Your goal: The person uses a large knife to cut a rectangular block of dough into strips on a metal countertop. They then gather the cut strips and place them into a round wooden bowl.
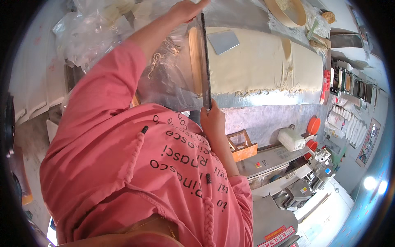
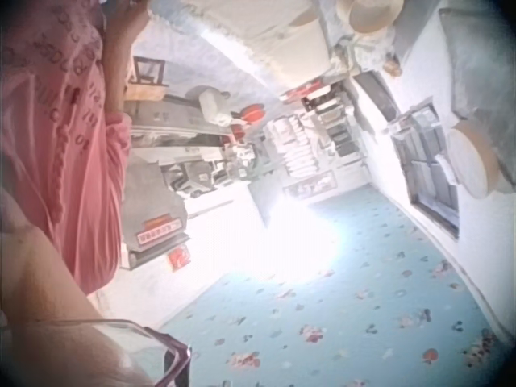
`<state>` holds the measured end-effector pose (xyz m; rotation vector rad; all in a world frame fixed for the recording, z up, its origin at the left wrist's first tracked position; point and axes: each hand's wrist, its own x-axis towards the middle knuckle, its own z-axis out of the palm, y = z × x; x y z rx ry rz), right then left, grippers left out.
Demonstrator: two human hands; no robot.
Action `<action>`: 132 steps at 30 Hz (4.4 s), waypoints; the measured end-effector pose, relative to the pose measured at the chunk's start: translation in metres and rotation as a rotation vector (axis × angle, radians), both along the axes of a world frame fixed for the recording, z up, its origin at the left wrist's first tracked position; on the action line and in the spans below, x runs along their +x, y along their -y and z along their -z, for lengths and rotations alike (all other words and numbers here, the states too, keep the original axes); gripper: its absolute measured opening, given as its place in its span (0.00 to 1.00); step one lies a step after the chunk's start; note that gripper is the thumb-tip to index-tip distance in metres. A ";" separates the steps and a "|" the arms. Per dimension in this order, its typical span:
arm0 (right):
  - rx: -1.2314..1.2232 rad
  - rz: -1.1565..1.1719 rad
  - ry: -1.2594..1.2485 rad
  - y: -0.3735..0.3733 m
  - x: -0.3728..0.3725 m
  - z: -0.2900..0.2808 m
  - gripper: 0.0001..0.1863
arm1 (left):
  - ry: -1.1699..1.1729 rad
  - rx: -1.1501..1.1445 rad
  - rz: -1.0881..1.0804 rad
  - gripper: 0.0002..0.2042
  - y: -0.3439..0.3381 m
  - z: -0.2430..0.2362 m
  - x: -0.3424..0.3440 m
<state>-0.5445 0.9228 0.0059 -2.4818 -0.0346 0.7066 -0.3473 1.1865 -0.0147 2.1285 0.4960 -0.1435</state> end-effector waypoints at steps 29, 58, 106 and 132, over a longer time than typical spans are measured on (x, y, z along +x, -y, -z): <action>-0.239 -0.012 -0.256 -0.022 0.043 -0.004 0.11 | -0.310 -0.184 0.034 0.22 0.009 0.057 0.055; 0.084 0.033 -0.014 0.052 -0.068 0.032 0.16 | 0.511 0.103 -0.307 0.21 0.021 0.088 -0.081; 0.197 0.123 0.032 0.122 0.074 0.008 0.15 | 0.342 -0.358 -0.195 0.40 0.116 0.084 -0.115; 0.083 0.040 0.098 0.085 0.070 -0.004 0.15 | -0.114 -1.549 -0.637 0.32 0.142 0.025 -0.086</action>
